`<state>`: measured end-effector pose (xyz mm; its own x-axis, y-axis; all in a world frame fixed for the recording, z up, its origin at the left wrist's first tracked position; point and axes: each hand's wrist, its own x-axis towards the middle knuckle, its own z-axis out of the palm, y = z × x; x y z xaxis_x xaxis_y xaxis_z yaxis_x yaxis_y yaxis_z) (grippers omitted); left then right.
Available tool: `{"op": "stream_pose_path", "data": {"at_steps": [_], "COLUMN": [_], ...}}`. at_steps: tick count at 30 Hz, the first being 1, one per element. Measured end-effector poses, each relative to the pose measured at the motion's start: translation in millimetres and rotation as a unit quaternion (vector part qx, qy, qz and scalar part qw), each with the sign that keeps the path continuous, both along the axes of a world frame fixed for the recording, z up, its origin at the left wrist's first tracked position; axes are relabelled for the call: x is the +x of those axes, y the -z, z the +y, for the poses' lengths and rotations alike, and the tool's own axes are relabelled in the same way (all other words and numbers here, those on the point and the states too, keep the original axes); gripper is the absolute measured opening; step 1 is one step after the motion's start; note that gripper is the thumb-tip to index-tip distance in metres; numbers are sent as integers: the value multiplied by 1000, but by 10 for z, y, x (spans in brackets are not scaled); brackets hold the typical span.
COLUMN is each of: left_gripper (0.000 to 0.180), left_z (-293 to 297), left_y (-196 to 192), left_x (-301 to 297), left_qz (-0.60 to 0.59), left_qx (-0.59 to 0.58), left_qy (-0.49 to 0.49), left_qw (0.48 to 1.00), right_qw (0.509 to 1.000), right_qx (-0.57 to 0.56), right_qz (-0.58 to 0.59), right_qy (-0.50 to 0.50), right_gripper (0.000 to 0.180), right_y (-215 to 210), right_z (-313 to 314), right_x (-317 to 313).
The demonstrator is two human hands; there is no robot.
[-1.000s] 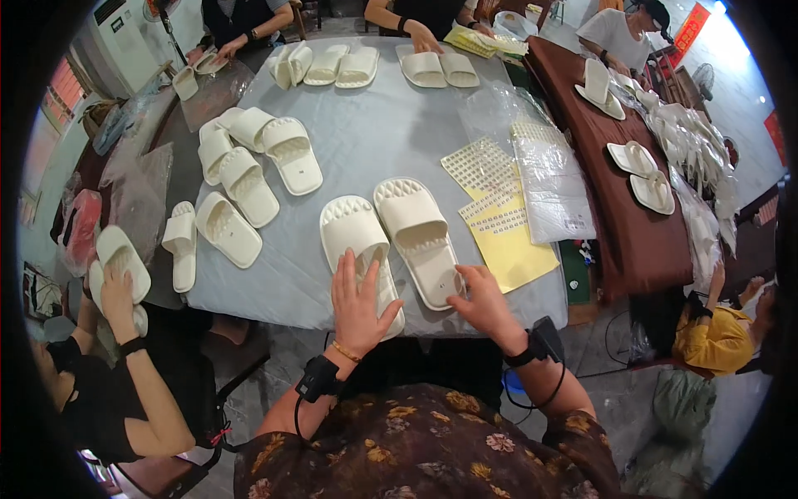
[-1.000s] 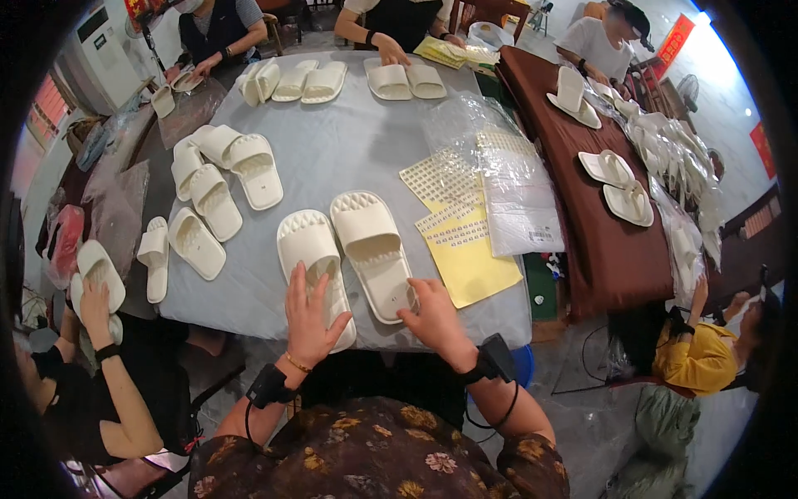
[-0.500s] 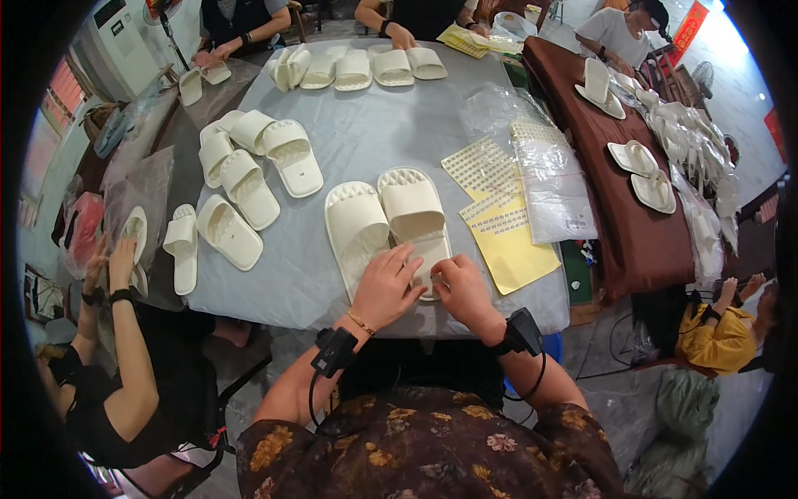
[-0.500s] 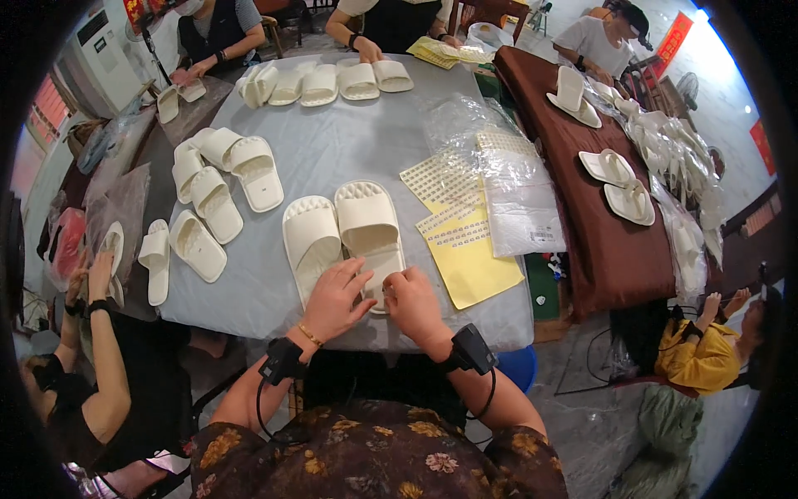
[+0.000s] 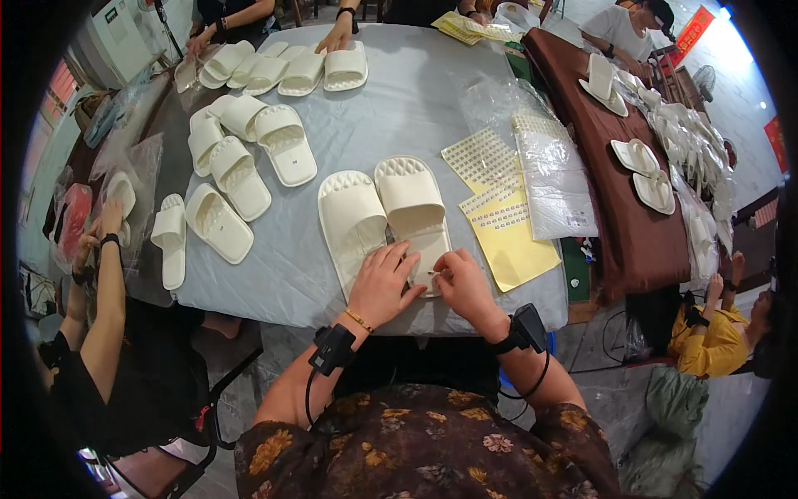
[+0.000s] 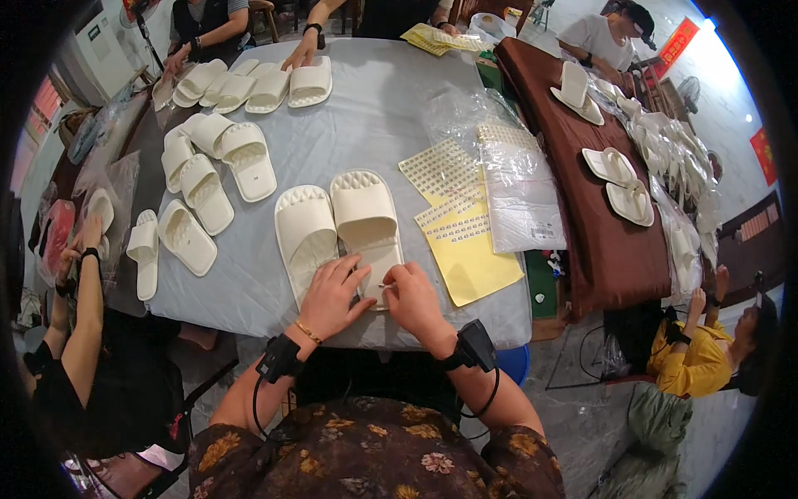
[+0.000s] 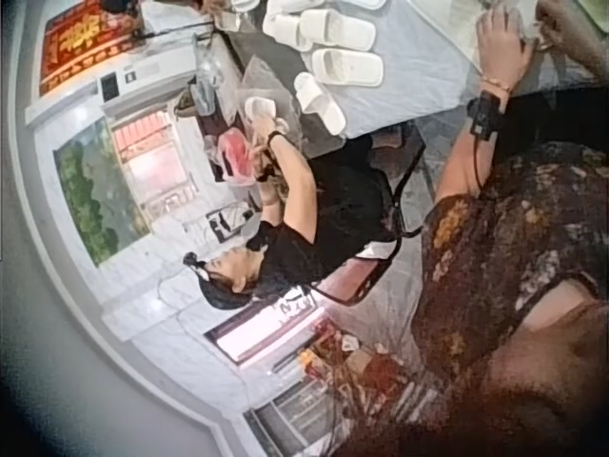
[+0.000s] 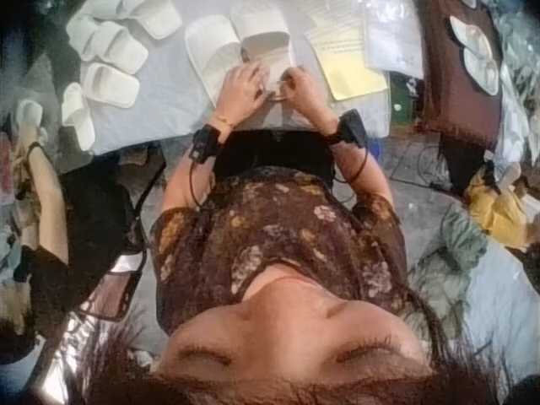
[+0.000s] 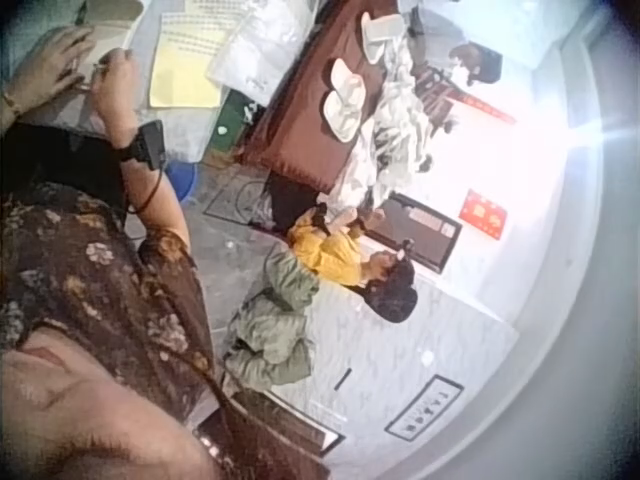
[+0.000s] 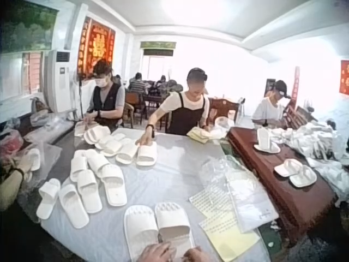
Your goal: Applying labels to white slippers and organizing them for packaging in a factory environment.
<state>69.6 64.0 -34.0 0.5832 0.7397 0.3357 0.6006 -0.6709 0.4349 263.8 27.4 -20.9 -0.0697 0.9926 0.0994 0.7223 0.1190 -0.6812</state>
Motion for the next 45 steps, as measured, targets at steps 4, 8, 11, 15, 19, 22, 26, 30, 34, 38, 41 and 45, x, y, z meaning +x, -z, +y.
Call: {"op": "stream_pose_path", "data": {"at_steps": [4, 8, 11, 15, 19, 22, 26, 30, 34, 38, 41, 45], "left_gripper": [53, 53, 54, 54, 53, 53, 55, 55, 55, 55, 54, 53], "left_z": [-7, 3, -3, 7, 0, 8, 13, 6, 8, 16, 3, 8], "left_y": [1, 1, 0, 15, 27, 34, 56, 29, 31, 46, 37, 41], "left_x": [2, 1, -4, 1, -8, -7, -2, -5, -11, -10, -6, 1], "left_qz": [4, -6, -10, -11, -5, -13, -14, -18, -14, -9, -12, -22], "left_qx": [5, 2, -5, -5, -12, -3, -7, -13, -12, -4, -2, -11], "left_qy": [-4, -4, -2, -2, -4, -5, -3, 0, -3, -3, -3, -3], "left_qw": [1000, 1000, 1000, 1000, 1000, 1000, 1000, 1000, 1000, 1000, 1000, 1000], "right_qw": [999, 997, 996, 993, 999, 998, 992, 990, 989, 998, 996, 998], "right_qx": [0, 4, 21, 38, 10, -2, -9, -12, -2, -59, -34, -39], "right_qz": [20, -82, -86, -108, -44, -56, -112, -129, -132, 28, 80, 36], "right_qy": [33, 2, -10, -20, -3, -10, -52, -61, -65, -8, 31, 18], "right_gripper": [14, 11, 9, 9, 10, 10, 11, 10, 9, 10, 11, 12], "right_y": [-96, -75, -59, -13, -67, -147, -134, -119, -98, -72, -34, 10], "right_z": [22, 44, 55, 64, 73, 85, 141, 168, 161, 227, 399, 593], "right_x": [-54, -64, -60, -29, -21, -36, -20, -23, -15, 43, 38, 3]}}
